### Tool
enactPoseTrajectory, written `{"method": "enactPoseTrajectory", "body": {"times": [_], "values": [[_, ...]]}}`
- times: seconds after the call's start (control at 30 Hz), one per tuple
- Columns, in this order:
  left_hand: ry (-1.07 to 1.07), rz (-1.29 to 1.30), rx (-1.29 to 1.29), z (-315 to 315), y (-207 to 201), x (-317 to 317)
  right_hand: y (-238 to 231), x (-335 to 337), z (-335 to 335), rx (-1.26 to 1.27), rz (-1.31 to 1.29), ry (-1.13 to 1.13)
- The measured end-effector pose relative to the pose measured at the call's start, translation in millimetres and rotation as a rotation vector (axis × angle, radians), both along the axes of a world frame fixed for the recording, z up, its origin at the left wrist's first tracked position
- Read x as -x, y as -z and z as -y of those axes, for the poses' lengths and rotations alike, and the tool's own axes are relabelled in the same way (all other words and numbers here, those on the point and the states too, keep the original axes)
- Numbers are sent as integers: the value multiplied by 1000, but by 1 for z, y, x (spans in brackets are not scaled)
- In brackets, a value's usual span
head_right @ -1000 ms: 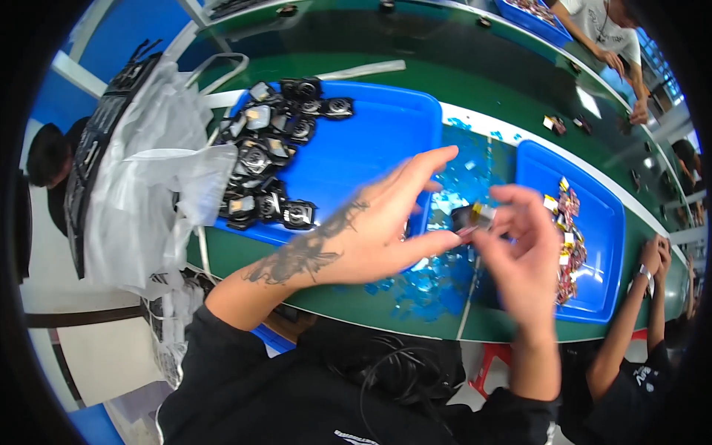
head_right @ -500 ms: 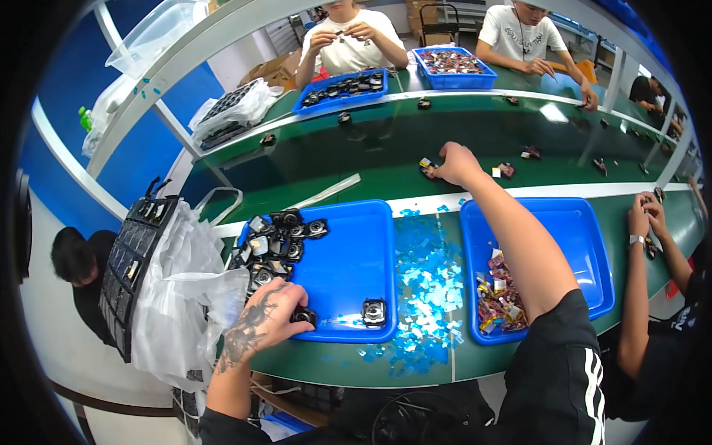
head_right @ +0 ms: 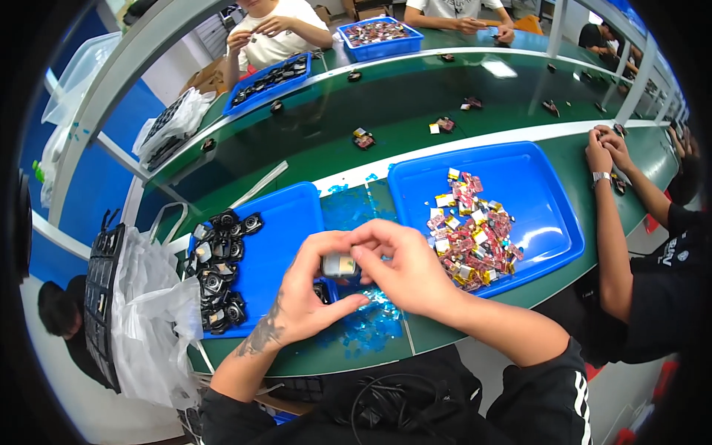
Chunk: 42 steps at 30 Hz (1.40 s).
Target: The recorder is assembling small electronic components into smartwatch bodies on a factory assembly line.
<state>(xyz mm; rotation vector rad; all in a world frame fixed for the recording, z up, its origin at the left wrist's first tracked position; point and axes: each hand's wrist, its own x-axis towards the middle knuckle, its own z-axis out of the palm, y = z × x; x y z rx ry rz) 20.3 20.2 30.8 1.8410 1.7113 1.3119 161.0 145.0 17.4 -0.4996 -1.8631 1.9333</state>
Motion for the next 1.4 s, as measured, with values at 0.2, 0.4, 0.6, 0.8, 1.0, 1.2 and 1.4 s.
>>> {"method": "enactPoseTrajectory", "body": {"times": [0.2, 0.4, 0.6, 0.8, 1.0, 1.2, 1.4], "values": [[50, 829, 204, -3, 31, -4, 8, -12, 5, 169, -84, 103], [91, 1057, 275, 2, 41, -2, 3, -14, 10, -581, -65, 151], [-118, 980, 207, 5, 37, 6, -8, -40, -84, -1188, 701, 317], [-181, 1097, 176, 4, 37, 8, 8, -45, -107, -1201, 792, 197], [-117, 1282, 226, 3, 29, 9, 12, -52, -110, -1373, 492, 163], [-17, 1111, 193, 2, 36, 12, -31, -42, -63, -935, 242, 158], [55, 513, 125, 7, 29, 10, -49, -14, -22, -813, 48, -209]]}}
